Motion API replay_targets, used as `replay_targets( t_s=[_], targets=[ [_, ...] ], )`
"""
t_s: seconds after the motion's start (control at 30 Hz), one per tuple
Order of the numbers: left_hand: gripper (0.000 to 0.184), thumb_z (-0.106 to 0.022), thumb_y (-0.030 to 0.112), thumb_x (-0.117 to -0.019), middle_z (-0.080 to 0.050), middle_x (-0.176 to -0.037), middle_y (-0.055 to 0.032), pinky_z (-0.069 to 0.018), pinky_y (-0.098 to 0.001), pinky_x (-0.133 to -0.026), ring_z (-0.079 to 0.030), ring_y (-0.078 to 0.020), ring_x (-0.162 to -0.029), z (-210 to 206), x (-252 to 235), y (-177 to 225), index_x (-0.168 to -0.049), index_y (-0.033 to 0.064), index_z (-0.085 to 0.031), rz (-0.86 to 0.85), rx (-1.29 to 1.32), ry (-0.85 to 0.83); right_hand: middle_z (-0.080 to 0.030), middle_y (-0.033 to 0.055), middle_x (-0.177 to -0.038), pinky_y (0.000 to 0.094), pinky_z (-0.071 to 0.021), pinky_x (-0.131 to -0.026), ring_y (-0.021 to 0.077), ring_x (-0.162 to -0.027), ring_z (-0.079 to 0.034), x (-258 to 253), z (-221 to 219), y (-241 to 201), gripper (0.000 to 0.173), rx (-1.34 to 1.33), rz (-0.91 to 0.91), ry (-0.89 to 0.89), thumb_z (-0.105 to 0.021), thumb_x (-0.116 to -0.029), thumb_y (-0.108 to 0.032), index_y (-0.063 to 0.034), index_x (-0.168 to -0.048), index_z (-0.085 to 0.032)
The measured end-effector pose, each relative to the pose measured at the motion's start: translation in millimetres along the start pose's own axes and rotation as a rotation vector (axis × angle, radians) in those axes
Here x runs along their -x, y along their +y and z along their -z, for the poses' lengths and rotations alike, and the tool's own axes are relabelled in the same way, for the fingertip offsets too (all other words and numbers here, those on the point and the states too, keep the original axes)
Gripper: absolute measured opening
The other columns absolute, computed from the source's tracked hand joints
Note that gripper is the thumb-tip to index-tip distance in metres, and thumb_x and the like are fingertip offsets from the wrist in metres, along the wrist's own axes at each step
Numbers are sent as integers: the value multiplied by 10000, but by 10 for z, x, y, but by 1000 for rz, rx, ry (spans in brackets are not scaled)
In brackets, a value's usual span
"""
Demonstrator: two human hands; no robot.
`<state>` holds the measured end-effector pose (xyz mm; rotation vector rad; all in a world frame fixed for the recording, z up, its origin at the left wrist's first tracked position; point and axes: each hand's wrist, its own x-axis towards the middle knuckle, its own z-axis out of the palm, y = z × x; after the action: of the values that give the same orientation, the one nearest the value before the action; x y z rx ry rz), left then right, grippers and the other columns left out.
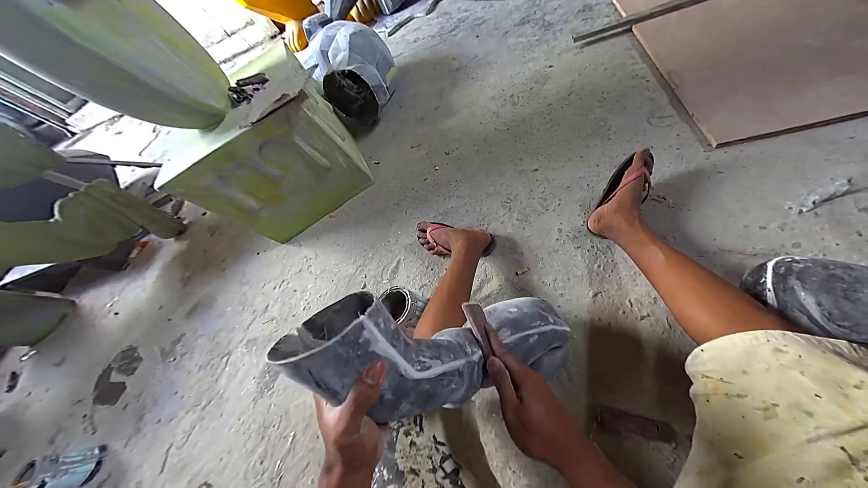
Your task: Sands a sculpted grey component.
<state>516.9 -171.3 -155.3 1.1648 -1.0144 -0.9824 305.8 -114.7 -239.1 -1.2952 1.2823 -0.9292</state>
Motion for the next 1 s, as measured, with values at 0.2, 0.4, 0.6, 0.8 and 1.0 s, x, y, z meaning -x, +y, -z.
replay_targets(
  t_s=[0.2, 0.4, 0.6, 0.8, 1.0],
  targets=[
    [842, -847, 464, -759, -721, -1093, -169, -635, -477, -859, -739, -291, -996, -54, -56, 23, -1343, 2, -452, -19, -19, 72, -744, 60, -1123, 511, -600, -718, 208, -781, -716, 449, -79, -150, 580, 17, -90, -22, -309, -1108, -468, -289, -1655, -232],
    [881, -868, 479, -736, -717, -1102, -173, -631, -479, -859, -736, -298, -999, -26, 16, 22, -1344, 2, -446, -21, -13, 51, -741, 43, -1146, 482, -606, -806, 182, -895, -726, 171, -58, -221, 564, 88, -90, 26, -271, -1112, -463, -239, -1626, -332],
    [874, -865, 487, -746, -717, -1131, -152, -626, -478, -890, -730, -294, -1037, -2, -19, 11, -1361, 36, -438, -19, -5, 26, -747, 38, -1148, 490, -612, -785, 188, -876, -734, 57, -118, -91, 557, 122, -59, 66, -264, -1110, -470, -263, -1622, -339],
    [829, -819, 480, -779, -713, -1125, -154, -628, -485, -880, -731, -290, -1029, 15, -110, 15, -1363, 28, -441, -12, 4, 101, -724, 61, -828, 536, -566, -576, 244, -613, -662, 505, -230, -188, 590, 101, -142, -1, -297, -1101, -495, -307, -1656, -220],
    [834, -853, 500, -726, -725, -1075, -105, -637, -448, -839, -738, -244, -988, 52, 46, 19, -1327, 68, -470, -6, -36, 44, -744, 54, -996, 526, -582, -787, 242, -867, -718, -21, -141, -164, 554, 224, -136, 55, -221, -1100, -503, -339, -1621, -318]
  ],
)
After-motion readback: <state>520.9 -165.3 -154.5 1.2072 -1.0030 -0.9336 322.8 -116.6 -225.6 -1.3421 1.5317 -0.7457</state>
